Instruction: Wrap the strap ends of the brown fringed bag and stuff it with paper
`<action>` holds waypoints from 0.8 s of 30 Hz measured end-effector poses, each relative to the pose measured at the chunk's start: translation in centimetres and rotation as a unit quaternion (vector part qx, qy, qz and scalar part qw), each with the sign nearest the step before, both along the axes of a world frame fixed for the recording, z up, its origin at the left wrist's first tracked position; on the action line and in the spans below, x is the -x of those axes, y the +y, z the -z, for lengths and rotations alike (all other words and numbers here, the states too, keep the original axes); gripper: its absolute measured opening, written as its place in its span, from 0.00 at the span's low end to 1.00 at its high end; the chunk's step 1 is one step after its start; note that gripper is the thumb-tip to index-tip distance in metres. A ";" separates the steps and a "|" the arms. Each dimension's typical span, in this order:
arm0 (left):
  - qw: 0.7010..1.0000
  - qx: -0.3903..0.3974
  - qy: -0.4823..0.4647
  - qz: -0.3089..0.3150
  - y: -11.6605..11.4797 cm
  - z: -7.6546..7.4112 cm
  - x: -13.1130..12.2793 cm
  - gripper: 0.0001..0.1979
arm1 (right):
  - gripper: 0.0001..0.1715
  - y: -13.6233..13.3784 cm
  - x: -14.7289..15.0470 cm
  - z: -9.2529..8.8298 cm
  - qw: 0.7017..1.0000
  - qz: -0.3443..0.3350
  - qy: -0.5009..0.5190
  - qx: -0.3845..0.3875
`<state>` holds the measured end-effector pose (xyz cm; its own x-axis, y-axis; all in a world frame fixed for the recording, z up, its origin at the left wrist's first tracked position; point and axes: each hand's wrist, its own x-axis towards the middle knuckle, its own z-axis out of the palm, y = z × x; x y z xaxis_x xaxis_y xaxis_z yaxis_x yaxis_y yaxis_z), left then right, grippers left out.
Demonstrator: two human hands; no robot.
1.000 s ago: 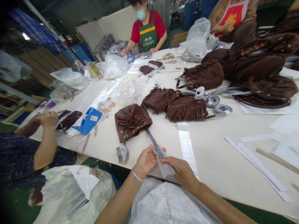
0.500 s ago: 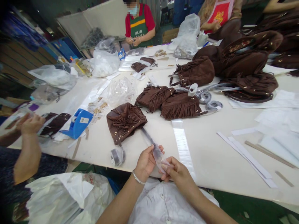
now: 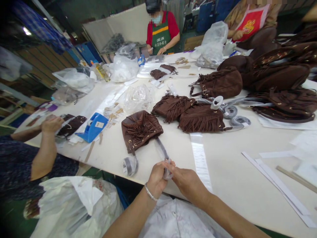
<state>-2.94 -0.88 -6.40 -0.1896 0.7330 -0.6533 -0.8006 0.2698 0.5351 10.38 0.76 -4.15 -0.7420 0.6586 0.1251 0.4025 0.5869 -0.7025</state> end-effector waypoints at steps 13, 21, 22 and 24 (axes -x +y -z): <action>0.998 -0.053 -0.040 -0.005 0.4 0.3 1.0 0.11 | 0.10 2.4 0.3 -1.6 0.998 -0.029 -0.032 0.041; 0.999 -0.033 -0.023 -0.016 0.2 1.1 1.2 0.09 | 0.11 4.7 2.2 0.5 0.973 0.030 -0.113 0.200; 0.999 -0.037 -0.030 -0.014 0.1 1.1 1.2 0.10 | 0.12 5.0 2.3 0.9 0.964 0.038 -0.115 0.237; 0.998 -0.052 -0.047 -0.009 -0.1 1.1 1.5 0.11 | 0.13 5.4 2.5 1.5 0.942 0.056 -0.116 0.310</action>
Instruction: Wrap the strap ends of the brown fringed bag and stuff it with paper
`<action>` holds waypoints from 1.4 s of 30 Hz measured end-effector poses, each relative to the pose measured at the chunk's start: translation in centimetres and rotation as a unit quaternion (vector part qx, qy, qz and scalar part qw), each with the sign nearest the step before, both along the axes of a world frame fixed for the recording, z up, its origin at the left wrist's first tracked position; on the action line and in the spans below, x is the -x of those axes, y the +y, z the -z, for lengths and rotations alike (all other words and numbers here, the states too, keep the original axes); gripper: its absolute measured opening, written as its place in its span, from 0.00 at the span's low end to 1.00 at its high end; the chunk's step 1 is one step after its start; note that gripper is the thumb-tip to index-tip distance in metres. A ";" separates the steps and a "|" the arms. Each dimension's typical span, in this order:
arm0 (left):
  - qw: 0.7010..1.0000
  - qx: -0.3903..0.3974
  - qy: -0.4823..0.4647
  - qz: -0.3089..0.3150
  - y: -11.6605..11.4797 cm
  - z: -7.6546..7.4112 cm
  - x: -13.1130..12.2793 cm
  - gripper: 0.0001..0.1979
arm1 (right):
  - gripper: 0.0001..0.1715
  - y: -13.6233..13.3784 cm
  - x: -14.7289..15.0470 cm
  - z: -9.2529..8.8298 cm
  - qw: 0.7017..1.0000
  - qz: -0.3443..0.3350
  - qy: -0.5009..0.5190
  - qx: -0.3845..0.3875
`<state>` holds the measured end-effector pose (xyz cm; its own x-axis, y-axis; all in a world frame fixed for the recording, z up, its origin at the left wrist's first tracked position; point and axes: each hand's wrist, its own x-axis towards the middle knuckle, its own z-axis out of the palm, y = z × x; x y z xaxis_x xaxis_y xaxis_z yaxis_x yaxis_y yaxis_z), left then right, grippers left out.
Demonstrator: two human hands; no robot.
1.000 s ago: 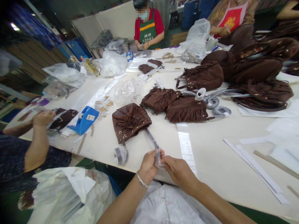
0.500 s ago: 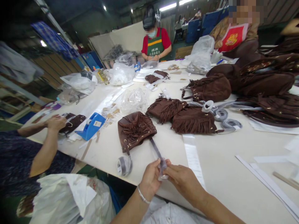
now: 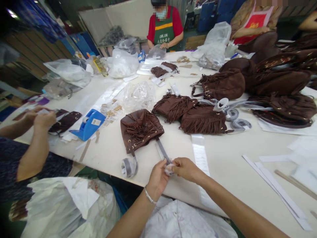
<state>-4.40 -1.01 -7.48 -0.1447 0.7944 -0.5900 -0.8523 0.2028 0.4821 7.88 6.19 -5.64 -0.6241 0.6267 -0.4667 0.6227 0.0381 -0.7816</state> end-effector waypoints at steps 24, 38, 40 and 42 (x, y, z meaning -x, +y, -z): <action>0.998 -0.044 -0.011 0.033 -1.4 0.0 2.2 0.12 | 0.07 -0.7 3.2 -0.6 0.967 -0.010 -0.016 -0.254; 0.997 0.035 -0.069 -0.009 -0.5 -1.0 2.1 0.11 | 0.24 0.6 1.7 -1.9 0.830 -0.306 0.005 -0.466; 0.997 0.033 -0.074 -0.018 -0.4 -1.2 2.2 0.10 | 0.22 1.2 1.9 -2.1 0.837 -0.318 0.018 -0.446; 0.997 0.030 -0.076 -0.017 -0.4 -1.4 2.2 0.11 | 0.22 1.7 2.1 -2.6 0.850 -0.320 0.041 -0.415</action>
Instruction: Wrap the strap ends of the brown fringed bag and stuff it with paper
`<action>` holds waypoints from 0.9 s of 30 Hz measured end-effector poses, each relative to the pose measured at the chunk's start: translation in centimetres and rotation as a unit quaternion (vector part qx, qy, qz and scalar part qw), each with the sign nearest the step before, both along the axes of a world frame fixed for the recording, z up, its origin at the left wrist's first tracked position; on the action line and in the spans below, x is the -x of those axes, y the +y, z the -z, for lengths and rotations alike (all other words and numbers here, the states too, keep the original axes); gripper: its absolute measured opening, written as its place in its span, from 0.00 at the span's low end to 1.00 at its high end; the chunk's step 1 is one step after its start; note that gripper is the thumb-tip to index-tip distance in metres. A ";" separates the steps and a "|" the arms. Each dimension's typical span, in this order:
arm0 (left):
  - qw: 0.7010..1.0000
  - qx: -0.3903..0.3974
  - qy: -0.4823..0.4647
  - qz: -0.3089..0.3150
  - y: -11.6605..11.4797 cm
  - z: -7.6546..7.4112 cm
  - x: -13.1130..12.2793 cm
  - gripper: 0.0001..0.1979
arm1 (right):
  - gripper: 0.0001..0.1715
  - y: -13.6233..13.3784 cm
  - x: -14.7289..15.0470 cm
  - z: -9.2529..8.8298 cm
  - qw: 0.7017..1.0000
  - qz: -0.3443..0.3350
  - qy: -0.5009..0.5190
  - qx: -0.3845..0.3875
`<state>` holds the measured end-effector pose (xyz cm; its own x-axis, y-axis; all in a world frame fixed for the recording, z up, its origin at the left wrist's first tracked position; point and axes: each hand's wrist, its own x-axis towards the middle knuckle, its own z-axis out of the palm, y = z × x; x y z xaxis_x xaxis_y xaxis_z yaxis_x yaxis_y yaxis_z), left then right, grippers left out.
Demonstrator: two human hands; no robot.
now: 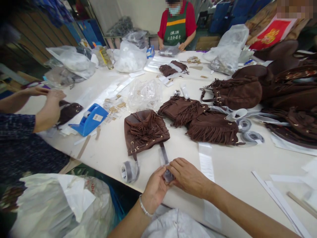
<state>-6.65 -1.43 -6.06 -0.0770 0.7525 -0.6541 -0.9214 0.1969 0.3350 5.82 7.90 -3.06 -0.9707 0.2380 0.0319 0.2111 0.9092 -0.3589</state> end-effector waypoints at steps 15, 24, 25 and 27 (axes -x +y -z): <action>0.996 -0.085 -0.038 0.009 2.7 0.7 2.9 0.14 | 0.22 6.7 2.8 -1.3 0.928 0.122 -0.075 0.345; 0.993 -0.058 0.089 0.058 3.9 1.2 4.1 0.17 | 0.27 8.9 5.1 0.9 0.948 0.065 -0.129 0.283; 0.992 -0.050 0.102 0.063 4.0 1.3 4.1 0.17 | 0.27 8.8 5.2 1.0 0.951 0.065 -0.134 0.272; 0.989 -0.032 0.127 0.073 4.1 1.3 4.0 0.19 | 0.28 8.7 5.2 1.2 0.956 0.074 -0.142 0.246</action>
